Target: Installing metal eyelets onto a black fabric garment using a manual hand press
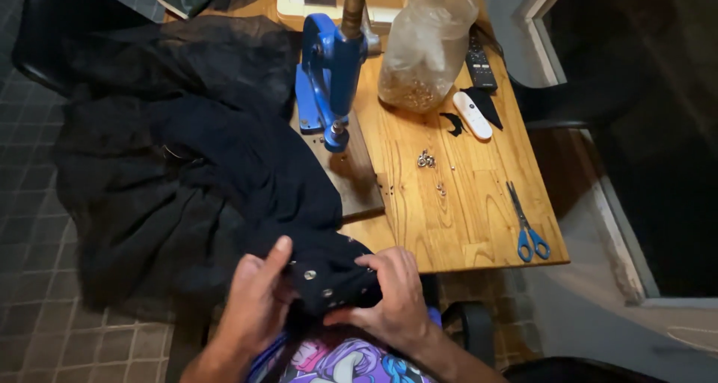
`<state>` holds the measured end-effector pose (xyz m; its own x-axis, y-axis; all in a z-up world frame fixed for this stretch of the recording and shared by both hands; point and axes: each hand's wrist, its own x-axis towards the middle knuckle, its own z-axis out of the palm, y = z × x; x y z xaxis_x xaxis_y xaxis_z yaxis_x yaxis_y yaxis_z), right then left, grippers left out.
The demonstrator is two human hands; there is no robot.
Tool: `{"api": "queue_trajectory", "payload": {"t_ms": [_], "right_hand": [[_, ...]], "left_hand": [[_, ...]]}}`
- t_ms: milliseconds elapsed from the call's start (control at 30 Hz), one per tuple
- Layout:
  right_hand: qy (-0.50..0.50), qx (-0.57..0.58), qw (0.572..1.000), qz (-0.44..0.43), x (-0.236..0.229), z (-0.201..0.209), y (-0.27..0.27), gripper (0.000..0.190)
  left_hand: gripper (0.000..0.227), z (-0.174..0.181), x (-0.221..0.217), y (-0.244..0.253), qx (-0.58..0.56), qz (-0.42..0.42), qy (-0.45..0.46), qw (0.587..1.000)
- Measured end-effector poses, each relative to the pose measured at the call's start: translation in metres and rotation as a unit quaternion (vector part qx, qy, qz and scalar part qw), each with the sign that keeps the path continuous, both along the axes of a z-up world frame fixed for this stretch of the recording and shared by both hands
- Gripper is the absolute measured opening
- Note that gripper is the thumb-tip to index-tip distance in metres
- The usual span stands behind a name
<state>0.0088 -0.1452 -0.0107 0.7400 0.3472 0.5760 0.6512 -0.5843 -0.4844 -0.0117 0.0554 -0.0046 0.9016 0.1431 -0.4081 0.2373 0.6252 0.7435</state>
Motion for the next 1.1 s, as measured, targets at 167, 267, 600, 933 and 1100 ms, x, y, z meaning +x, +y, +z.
{"api": "queue_trajectory", "payload": {"t_ms": [167, 267, 600, 933, 1100], "right_hand": [[-0.039, 0.003, 0.997, -0.060, 0.006, -0.001, 0.005, 0.083], [-0.045, 0.005, 0.996, -0.073, 0.004, 0.010, 0.007, 0.083], [-0.057, -0.025, 0.989, -0.131, -0.004, -0.007, 0.008, 0.083], [0.230, 0.236, 0.944, -0.002, 0.012, 0.010, -0.019, 0.059], [0.483, 0.517, 0.706, 0.031, 0.011, -0.032, -0.021, 0.067]], "left_hand": [[0.063, 0.020, -0.002, -0.017, 0.015, -0.059, -0.009, 0.998], [0.058, 0.018, 0.001, -0.020, -0.014, -0.061, -0.019, 0.998], [0.051, 0.026, 0.000, -0.046, -0.058, -0.089, -0.066, 0.992], [0.042, 0.069, 0.040, -0.026, 0.098, -0.036, 0.116, 0.988], [0.051, 0.090, 0.076, -0.014, 0.403, -0.170, -0.095, 0.894]]}}
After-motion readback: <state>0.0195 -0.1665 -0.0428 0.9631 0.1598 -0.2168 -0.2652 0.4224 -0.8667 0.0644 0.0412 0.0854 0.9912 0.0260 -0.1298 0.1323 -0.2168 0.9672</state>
